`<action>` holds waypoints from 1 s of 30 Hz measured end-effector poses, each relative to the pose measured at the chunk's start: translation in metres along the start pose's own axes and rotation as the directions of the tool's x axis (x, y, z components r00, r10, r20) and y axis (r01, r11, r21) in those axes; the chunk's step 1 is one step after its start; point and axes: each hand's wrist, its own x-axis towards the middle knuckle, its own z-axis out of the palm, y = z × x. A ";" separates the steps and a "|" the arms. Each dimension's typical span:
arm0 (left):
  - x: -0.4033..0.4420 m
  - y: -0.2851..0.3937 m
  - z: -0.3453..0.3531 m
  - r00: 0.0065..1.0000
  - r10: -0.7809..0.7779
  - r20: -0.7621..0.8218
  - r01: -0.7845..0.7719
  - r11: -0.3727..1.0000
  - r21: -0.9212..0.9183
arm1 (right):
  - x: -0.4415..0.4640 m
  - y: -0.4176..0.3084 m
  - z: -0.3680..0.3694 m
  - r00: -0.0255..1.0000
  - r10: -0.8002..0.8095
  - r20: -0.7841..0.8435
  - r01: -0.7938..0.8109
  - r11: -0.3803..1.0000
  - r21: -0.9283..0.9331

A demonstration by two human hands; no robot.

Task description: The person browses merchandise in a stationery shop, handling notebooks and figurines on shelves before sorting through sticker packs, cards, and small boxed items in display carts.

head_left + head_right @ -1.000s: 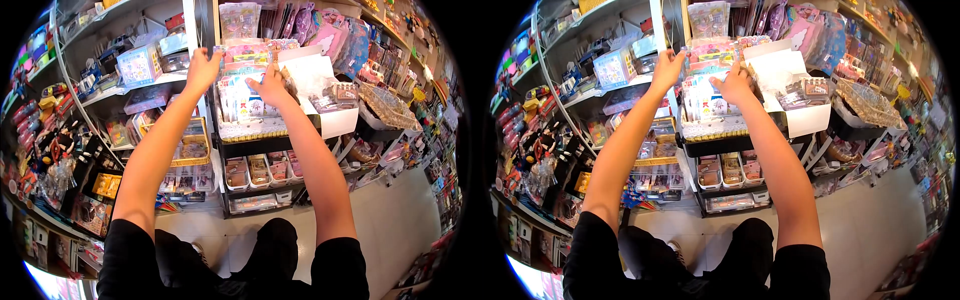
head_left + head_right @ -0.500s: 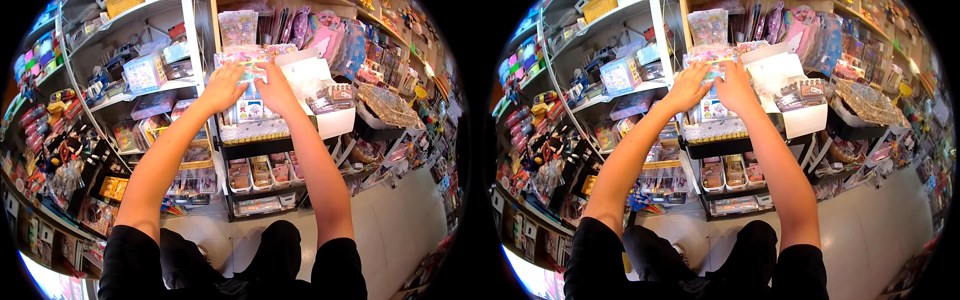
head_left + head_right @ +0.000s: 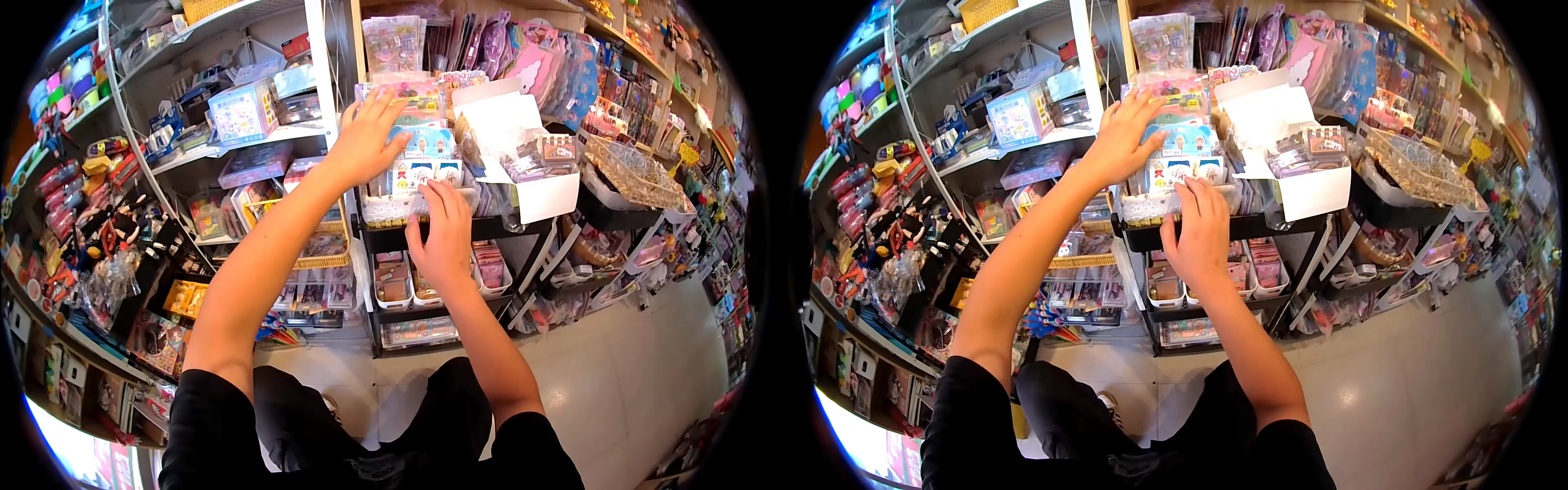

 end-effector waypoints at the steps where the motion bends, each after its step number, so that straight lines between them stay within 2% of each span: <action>1: -0.002 0.004 -0.003 1.000 0.002 0.003 -0.002 1.000 0.000 | -0.002 0.000 0.000 1.000 0.029 0.011 -0.029 0.999 0.015; 9: -0.022 0.036 -0.026 0.996 0.085 0.006 -0.085 0.996 -0.009 | -0.004 -0.001 -0.008 0.998 0.041 -0.041 -0.039 0.999 0.034; 16: -0.061 0.052 -0.032 0.999 0.047 0.025 -0.046 0.998 -0.036 | -0.024 0.008 -0.010 0.998 0.036 -0.044 -0.037 0.999 -0.020; 20: -0.049 0.049 -0.027 0.996 0.090 0.022 -0.090 0.996 0.001 | -0.010 0.014 -0.005 0.999 0.012 -0.039 -0.012 1.000 -0.011; 22: -0.040 0.047 -0.024 0.983 0.177 0.052 -0.179 0.983 0.036 | 0.005 0.015 -0.002 0.998 0.004 -0.067 -0.005 1.000 -0.019; 24: -0.037 0.045 -0.017 0.987 0.149 0.054 -0.150 0.988 0.029 | 0.017 0.019 0.001 0.999 0.022 -0.045 -0.024 0.999 -0.043; 26: -0.038 0.041 -0.010 0.992 0.111 0.056 -0.111 0.994 0.013 | 0.027 0.020 0.003 0.992 0.124 -0.024 -0.126 0.985 -0.122; 28: -0.041 0.041 -0.011 0.992 0.102 0.078 -0.104 0.994 0.022 | 0.035 0.022 0.003 0.989 0.146 -0.006 -0.146 0.982 -0.116; 30: -0.044 0.041 -0.012 0.997 0.059 0.054 -0.061 0.998 0.030 | 0.044 0.022 0.003 0.943 0.322 0.080 -0.319 0.946 -0.055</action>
